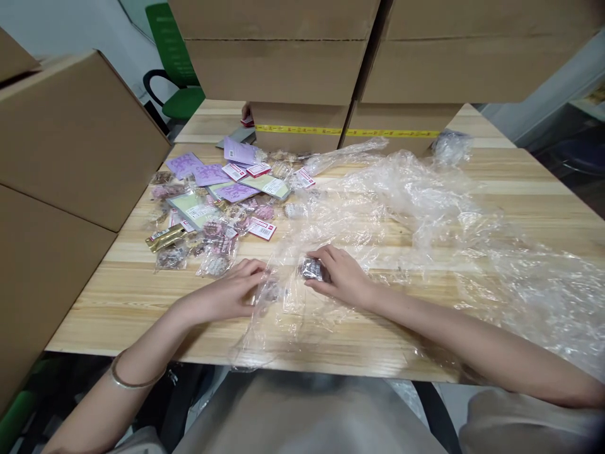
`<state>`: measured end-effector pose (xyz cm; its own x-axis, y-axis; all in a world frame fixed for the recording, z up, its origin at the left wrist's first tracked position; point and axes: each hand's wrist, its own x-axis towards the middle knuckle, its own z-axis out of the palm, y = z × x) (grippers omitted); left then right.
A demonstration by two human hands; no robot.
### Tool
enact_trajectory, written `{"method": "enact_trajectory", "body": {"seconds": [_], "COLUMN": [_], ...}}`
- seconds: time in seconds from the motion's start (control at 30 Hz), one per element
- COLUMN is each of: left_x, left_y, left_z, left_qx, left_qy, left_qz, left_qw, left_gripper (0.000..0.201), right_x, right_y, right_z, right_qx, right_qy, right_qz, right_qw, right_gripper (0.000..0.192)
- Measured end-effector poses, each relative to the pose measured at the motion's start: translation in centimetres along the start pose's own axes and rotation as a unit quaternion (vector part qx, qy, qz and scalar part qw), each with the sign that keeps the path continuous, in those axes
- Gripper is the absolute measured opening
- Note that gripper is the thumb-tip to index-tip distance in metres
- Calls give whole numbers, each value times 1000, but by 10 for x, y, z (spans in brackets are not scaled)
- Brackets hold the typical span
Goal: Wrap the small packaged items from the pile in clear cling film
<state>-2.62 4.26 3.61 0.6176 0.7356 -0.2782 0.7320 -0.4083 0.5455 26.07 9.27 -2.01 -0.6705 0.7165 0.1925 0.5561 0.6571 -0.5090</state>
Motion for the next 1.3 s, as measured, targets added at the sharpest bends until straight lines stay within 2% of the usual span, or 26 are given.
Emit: {"method": "enact_trajectory", "body": {"seconds": [0.07,0.13,0.2,0.27,0.33,0.4,0.43,0.47,0.5,0.57,0.63,0.7,0.73,0.8,0.9,1.0,1.07,1.13,1.3], "left_x": [7,7,-4,-27,-50,-61,-58,-49,-35,4,41,61,63,51,13,-18,-27,-29,-22], "left_y": [1,1,-1,-1,6,20,30,39,48,58,57,48,42,30,7,-18,-29,-33,-28], "left_z": [11,14,4,-19,-45,-62,-64,-61,-53,-29,-4,10,10,0,-23,-31,-27,-19,-1], "left_qx": [11,23,43,76,125,199,206,179,138,66,51,81,94,111,147,203,225,226,187], "left_qy": [31,48,56,80,154,284,350,367,335,222,149,121,123,139,172,157,133,109,62], "left_qz": [7,-3,-48,-118,-182,-224,-213,-164,-95,-2,55,86,99,113,100,87,96,120,185], "left_qw": [999,999,996,987,963,911,889,898,927,973,986,986,983,977,969,963,960,960,963], "left_gripper": [43,36,29,24,31,42,43,41,38,33,36,42,43,38,33,54,69,74,62], "right_x": [1,1,1,0,0,1,2,2,2,-1,-8,-21,-30,-48,-71,-79,-76,-71,-73], "right_y": [1,1,1,2,2,3,2,1,0,-2,-3,-1,3,11,25,35,40,45,43], "right_z": [0,0,0,0,1,1,0,-2,-5,-16,-31,-47,-54,-67,-77,-78,-76,-75,-75], "right_qx": [11,15,16,11,4,-3,-6,-6,-3,9,11,-17,-47,-134,-271,-320,-310,-272,-159], "right_qy": [4,4,5,9,11,10,10,9,10,25,50,64,62,31,-37,-67,-68,-71,-71], "right_qz": [6,1,-9,-14,-15,-17,-19,-23,-28,-28,-19,-33,-56,-123,-198,-226,-225,-211,-183], "right_qw": [1000,1000,1000,1000,1000,1000,1000,1000,1000,999,998,997,995,983,941,918,921,936,967], "right_gripper": [53,50,44,42,43,44,45,48,49,42,27,21,20,23,45,59,60,59,39]}}
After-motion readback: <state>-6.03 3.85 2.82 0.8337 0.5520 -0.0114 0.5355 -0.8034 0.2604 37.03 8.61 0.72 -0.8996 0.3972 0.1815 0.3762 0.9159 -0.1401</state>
